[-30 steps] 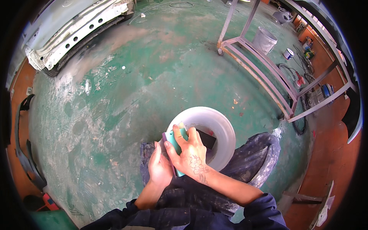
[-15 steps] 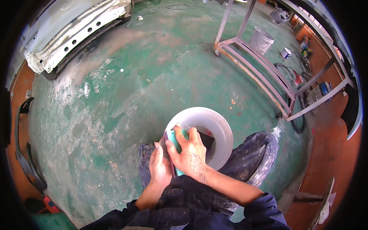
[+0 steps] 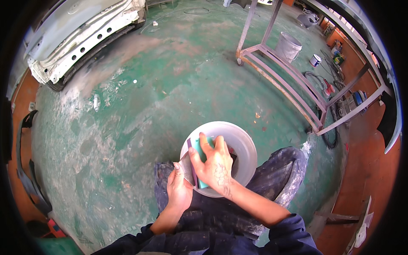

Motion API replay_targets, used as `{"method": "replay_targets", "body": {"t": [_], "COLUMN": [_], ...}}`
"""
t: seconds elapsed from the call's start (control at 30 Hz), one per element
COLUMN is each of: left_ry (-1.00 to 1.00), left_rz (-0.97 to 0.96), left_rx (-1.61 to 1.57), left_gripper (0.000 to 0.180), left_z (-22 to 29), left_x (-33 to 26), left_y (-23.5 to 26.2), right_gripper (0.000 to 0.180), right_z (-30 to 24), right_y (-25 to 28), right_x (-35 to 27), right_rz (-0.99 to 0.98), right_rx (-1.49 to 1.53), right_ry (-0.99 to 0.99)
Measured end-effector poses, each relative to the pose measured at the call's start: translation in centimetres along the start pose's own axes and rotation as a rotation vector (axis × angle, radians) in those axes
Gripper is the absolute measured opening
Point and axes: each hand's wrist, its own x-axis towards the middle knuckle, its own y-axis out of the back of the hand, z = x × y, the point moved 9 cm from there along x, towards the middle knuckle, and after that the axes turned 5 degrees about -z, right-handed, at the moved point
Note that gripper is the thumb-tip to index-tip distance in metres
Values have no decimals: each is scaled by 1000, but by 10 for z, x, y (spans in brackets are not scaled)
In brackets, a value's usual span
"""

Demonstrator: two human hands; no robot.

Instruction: The person applies filler to a white car bumper using a putty knife and then sands the surface with a sanding block. The person later cleans the sanding block in a bucket of water.

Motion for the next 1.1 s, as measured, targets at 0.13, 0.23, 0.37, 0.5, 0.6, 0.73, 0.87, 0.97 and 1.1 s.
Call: {"method": "replay_targets", "body": {"t": [0.13, 0.23, 0.37, 0.5, 0.6, 0.73, 0.87, 0.97, 1.1], "left_ry": [-18, -4, -29, -31, -18, -33, -39, -64, -26], "left_rz": [-5, -4, 51, -7, 26, -24, 48, -14, 69], "left_rx": [39, 27, 39, -31, 6, -45, -53, -43, -9], "left_gripper": [56, 57, 59, 56, 53, 57, 57, 57, 53], "left_z": [-3, 1, 2, 8, -2, 6, 5, 8, 8], "left_x": [-12, -8, -8, -6, -7, -4, -13, -14, -10], "left_y": [5, -2, 12, -5, 20, -10, 2, -7, 12], "right_gripper": [53, 53, 54, 56, 57, 49, 57, 52, 53], "right_z": [3, 12, -18, 19, -20, 25, -15, 24, -20], "right_y": [-2, -4, 3, -8, -1, 1, 3, -4, -2], "right_x": [17, 27, -1, 21, -27, 20, -29, 9, -35], "right_rz": [-16, 17, 14, -14, 11, 28, -18, -15, -24], "right_rx": [67, 62, 54, 82, 65, 32, 18, 52, 41], "right_ry": [-46, -80, 71, -91, 143, -124, 111, -103, 105]}}
